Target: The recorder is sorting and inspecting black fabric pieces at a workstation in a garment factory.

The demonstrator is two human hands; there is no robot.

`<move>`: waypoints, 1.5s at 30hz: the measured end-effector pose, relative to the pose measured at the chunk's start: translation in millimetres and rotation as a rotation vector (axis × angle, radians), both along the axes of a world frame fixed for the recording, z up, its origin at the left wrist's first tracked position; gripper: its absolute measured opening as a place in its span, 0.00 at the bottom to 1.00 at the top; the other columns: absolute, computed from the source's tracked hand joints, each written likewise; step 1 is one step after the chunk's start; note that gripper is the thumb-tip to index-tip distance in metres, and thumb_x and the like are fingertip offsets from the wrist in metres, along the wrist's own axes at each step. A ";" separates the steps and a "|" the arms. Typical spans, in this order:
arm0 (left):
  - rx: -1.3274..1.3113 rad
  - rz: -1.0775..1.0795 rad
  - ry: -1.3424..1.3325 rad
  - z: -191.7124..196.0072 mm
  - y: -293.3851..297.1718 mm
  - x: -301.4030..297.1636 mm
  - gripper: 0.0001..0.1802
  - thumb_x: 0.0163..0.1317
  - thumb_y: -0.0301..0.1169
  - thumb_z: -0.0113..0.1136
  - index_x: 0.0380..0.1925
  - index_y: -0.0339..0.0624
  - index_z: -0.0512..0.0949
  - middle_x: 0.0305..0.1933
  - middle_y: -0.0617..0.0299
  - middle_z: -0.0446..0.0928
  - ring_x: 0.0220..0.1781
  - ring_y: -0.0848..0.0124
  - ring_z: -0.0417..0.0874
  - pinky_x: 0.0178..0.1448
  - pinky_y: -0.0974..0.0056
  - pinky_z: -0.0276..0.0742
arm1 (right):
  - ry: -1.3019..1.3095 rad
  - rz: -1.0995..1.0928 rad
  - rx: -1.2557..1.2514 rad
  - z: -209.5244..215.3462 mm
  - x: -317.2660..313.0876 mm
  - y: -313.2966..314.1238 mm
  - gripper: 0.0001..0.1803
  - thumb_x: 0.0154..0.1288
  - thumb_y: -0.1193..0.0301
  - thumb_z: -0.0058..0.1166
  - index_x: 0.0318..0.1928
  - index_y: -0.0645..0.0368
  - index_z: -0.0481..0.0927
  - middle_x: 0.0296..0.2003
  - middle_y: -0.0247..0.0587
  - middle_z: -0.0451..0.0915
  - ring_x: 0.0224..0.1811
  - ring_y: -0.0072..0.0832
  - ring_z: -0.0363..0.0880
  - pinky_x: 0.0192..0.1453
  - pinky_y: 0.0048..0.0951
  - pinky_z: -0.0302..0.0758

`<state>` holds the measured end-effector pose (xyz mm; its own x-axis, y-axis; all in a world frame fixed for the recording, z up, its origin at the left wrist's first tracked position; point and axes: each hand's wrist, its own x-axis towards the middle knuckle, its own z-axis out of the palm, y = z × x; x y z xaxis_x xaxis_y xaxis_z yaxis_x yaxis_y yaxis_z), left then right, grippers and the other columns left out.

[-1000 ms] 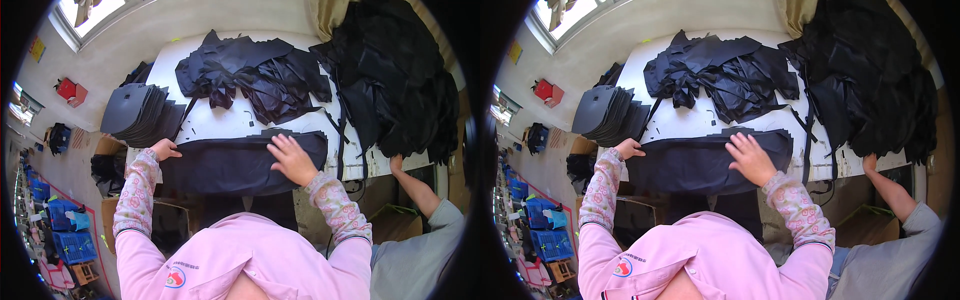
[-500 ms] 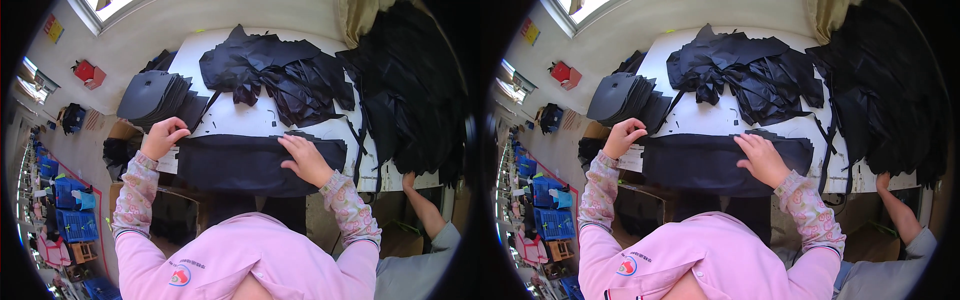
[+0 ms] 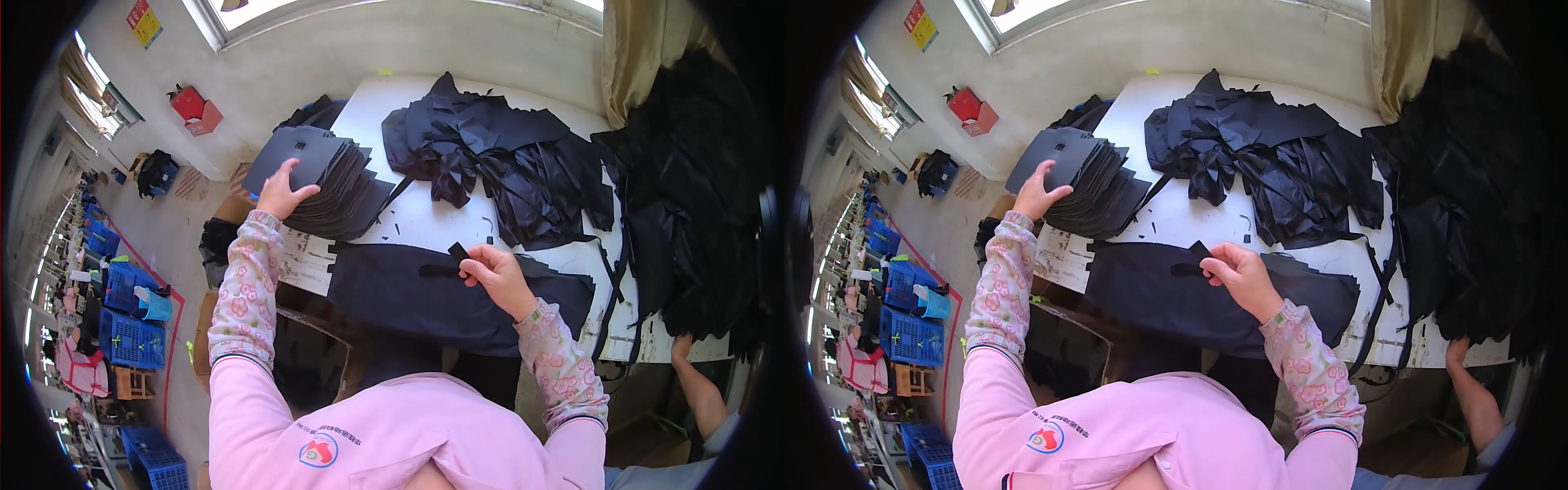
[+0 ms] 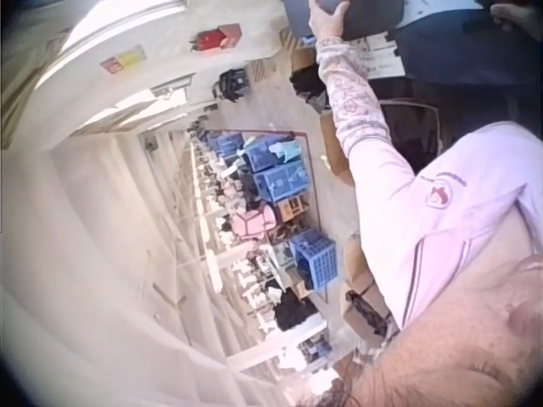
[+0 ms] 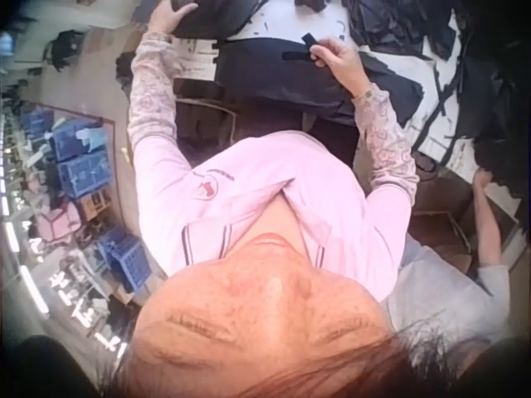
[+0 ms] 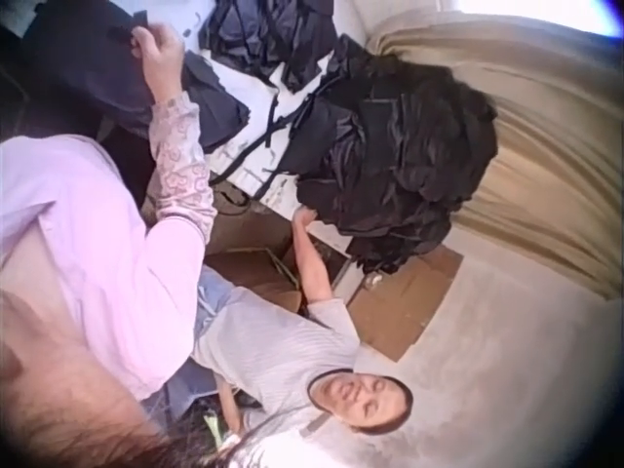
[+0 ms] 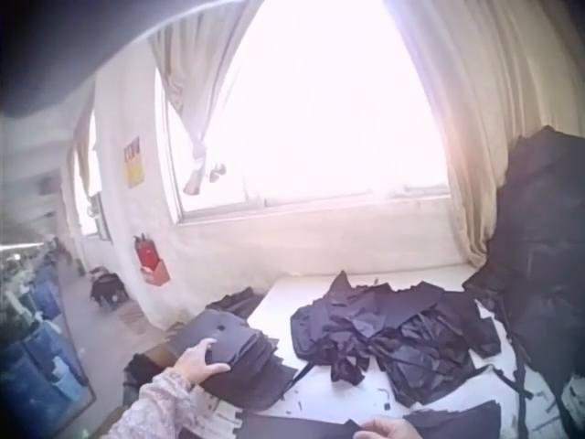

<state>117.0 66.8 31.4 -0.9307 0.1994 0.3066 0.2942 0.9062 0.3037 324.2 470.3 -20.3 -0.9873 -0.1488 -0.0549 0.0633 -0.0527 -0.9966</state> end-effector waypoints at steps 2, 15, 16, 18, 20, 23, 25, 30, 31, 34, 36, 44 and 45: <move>0.017 -0.003 -0.051 -2.1 -7.7 -3.2 0.39 0.52 0.54 0.72 0.58 0.41 0.74 0.56 0.47 0.80 0.58 0.53 0.80 0.64 0.55 0.72 | 0.008 0.009 0.010 -2.7 2.2 -1.8 0.09 0.71 0.71 0.57 0.44 0.65 0.81 0.33 0.33 0.82 0.35 0.17 0.81 0.40 0.20 0.79; -0.060 -0.110 0.216 -15.8 10.7 16.3 0.19 0.68 0.27 0.50 0.58 0.46 0.74 0.41 0.41 0.82 0.41 0.42 0.82 0.46 0.46 0.78 | 0.132 -0.055 0.143 -25.0 -5.1 -35.4 0.11 0.68 0.69 0.58 0.43 0.66 0.82 0.26 0.34 0.81 0.26 0.16 0.76 0.31 0.21 0.73; 0.016 -0.124 0.260 -5.0 16.3 27.8 0.19 0.68 0.26 0.50 0.59 0.45 0.74 0.42 0.41 0.82 0.41 0.42 0.83 0.45 0.47 0.79 | 0.209 -0.101 0.255 -18.1 -5.1 -33.2 0.11 0.67 0.69 0.58 0.42 0.66 0.82 0.26 0.36 0.81 0.24 0.18 0.75 0.30 0.23 0.71; 0.187 -0.173 0.318 31.9 44.9 61.1 0.21 0.68 0.23 0.48 0.60 0.43 0.73 0.41 0.43 0.82 0.37 0.48 0.84 0.42 0.53 0.79 | 0.340 -0.228 0.369 -4.9 -10.2 -27.3 0.09 0.65 0.70 0.58 0.40 0.64 0.83 0.27 0.42 0.80 0.20 0.25 0.73 0.27 0.27 0.69; 0.288 -0.208 0.317 61.2 75.2 110.2 0.21 0.68 0.22 0.48 0.61 0.42 0.73 0.39 0.45 0.82 0.34 0.54 0.86 0.40 0.58 0.79 | 0.445 -0.330 0.384 12.1 -15.9 -21.9 0.08 0.64 0.71 0.58 0.38 0.63 0.83 0.27 0.42 0.80 0.22 0.28 0.75 0.27 0.28 0.69; 0.386 -0.308 0.112 71.0 104.4 159.1 0.21 0.68 0.20 0.47 0.61 0.37 0.72 0.35 0.51 0.82 0.31 0.70 0.83 0.38 0.66 0.77 | 0.526 -0.377 0.393 25.4 -27.8 -18.7 0.07 0.64 0.72 0.59 0.37 0.65 0.82 0.27 0.39 0.78 0.22 0.24 0.72 0.27 0.25 0.67; 0.449 -0.504 -0.005 62.5 117.7 172.7 0.21 0.67 0.19 0.48 0.60 0.34 0.72 0.33 0.55 0.80 0.31 0.77 0.80 0.38 0.69 0.76 | 0.572 -0.396 0.397 23.9 -29.5 -17.0 0.07 0.64 0.74 0.59 0.37 0.67 0.82 0.27 0.36 0.77 0.22 0.17 0.69 0.26 0.22 0.65; 0.435 -0.604 -0.043 45.7 131.0 186.9 0.20 0.65 0.19 0.48 0.58 0.33 0.74 0.37 0.49 0.82 0.35 0.63 0.86 0.43 0.67 0.78 | 0.469 -0.392 0.355 8.9 -21.6 -11.2 0.07 0.64 0.74 0.59 0.37 0.67 0.82 0.26 0.36 0.77 0.22 0.16 0.69 0.26 0.22 0.65; 0.435 -0.632 -0.053 42.7 131.8 188.4 0.20 0.65 0.18 0.48 0.58 0.33 0.74 0.38 0.49 0.82 0.36 0.62 0.86 0.43 0.67 0.78 | 0.414 -0.384 0.344 7.0 -20.0 -8.9 0.07 0.64 0.74 0.60 0.37 0.67 0.82 0.26 0.36 0.77 0.22 0.16 0.69 0.26 0.22 0.65; 0.436 -0.686 -0.052 36.3 133.6 187.2 0.20 0.65 0.18 0.48 0.57 0.33 0.75 0.40 0.49 0.83 0.38 0.60 0.87 0.44 0.67 0.79 | 0.431 -0.400 0.370 1.2 -17.3 -0.3 0.09 0.61 0.69 0.60 0.36 0.63 0.83 0.28 0.43 0.81 0.21 0.30 0.77 0.28 0.30 0.72; 0.437 -0.706 -0.042 36.4 132.6 186.9 0.20 0.65 0.18 0.48 0.57 0.33 0.75 0.40 0.48 0.83 0.39 0.59 0.88 0.45 0.67 0.79 | 0.440 -0.410 0.388 1.6 -14.0 1.0 0.09 0.61 0.70 0.60 0.36 0.63 0.83 0.28 0.43 0.81 0.22 0.30 0.77 0.29 0.29 0.72; 0.451 -1.055 -0.472 26.1 149.6 173.3 0.27 0.60 0.27 0.66 0.60 0.38 0.75 0.56 0.52 0.76 0.52 0.65 0.79 0.55 0.63 0.75 | 0.368 -0.237 0.031 -17.9 -14.2 5.8 0.09 0.61 0.72 0.62 0.41 0.62 0.84 0.33 0.42 0.80 0.29 0.33 0.79 0.35 0.27 0.74; 0.622 -0.871 -0.464 17.1 157.0 174.0 0.27 0.59 0.29 0.68 0.60 0.39 0.75 0.54 0.53 0.76 0.50 0.66 0.78 0.54 0.64 0.75 | 0.443 -0.166 0.101 -15.8 -13.8 5.3 0.09 0.61 0.74 0.61 0.42 0.62 0.84 0.33 0.42 0.79 0.31 0.33 0.79 0.36 0.28 0.74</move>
